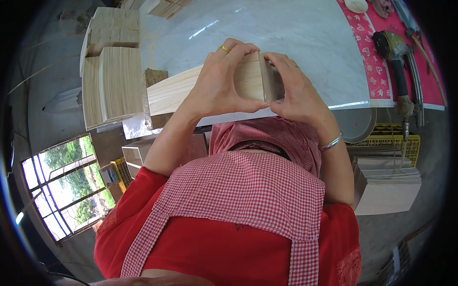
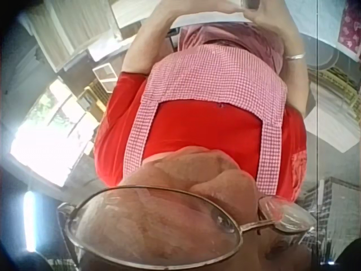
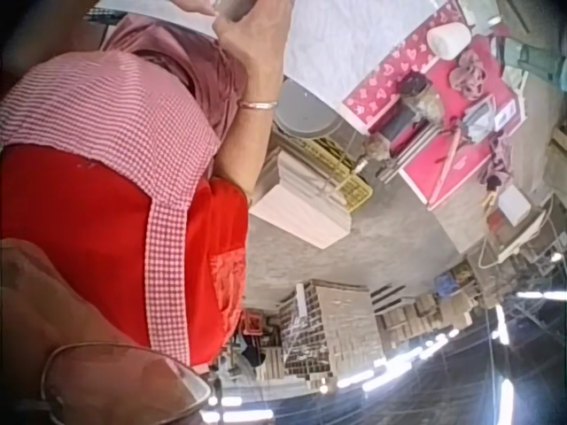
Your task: Assembling wooden boxes using glue and a pneumatic nailer.
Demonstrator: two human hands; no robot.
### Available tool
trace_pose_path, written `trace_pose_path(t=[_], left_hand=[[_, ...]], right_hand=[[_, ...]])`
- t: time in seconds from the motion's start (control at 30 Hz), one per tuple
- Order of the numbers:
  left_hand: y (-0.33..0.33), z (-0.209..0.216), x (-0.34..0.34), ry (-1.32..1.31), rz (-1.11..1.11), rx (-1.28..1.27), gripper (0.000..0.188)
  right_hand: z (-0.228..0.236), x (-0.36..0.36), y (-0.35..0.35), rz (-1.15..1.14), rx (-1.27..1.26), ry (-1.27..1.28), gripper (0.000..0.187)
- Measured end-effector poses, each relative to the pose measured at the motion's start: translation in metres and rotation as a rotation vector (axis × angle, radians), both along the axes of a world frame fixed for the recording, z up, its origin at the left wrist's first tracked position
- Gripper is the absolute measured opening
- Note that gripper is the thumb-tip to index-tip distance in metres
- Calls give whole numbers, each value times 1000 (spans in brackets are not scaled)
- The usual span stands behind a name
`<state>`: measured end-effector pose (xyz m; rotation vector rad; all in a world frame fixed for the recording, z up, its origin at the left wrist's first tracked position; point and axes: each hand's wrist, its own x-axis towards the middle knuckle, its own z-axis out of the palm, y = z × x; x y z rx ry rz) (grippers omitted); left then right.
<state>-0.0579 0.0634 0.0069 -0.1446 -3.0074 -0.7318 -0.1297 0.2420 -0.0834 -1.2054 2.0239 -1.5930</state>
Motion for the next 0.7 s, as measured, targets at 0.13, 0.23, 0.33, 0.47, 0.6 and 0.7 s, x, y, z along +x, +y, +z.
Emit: trace_pose_path(t=[0.13,0.23,0.33,0.47,0.6,0.7], left_hand=[[0,-1,1,-1,10,-3,85],[-1,-3,1,4,9,-6,86],[-2,-5,0,8,-1,-9,87],[-5,-7,-1,33,-18,3,91],[-5,-5,-2,4,-23,0,91],[-5,-6,-3,20,-29,-21,92]], right_hand=[[-1,0,1,4,1,-2,81],[0,4,1,0,-4,-28,83],[3,15,4,-17,-14,-77,85],[16,48,18,-96,-55,-67,87],[24,72,28,-113,-63,-34,86],[24,75,35,-96,-76,10,77]])
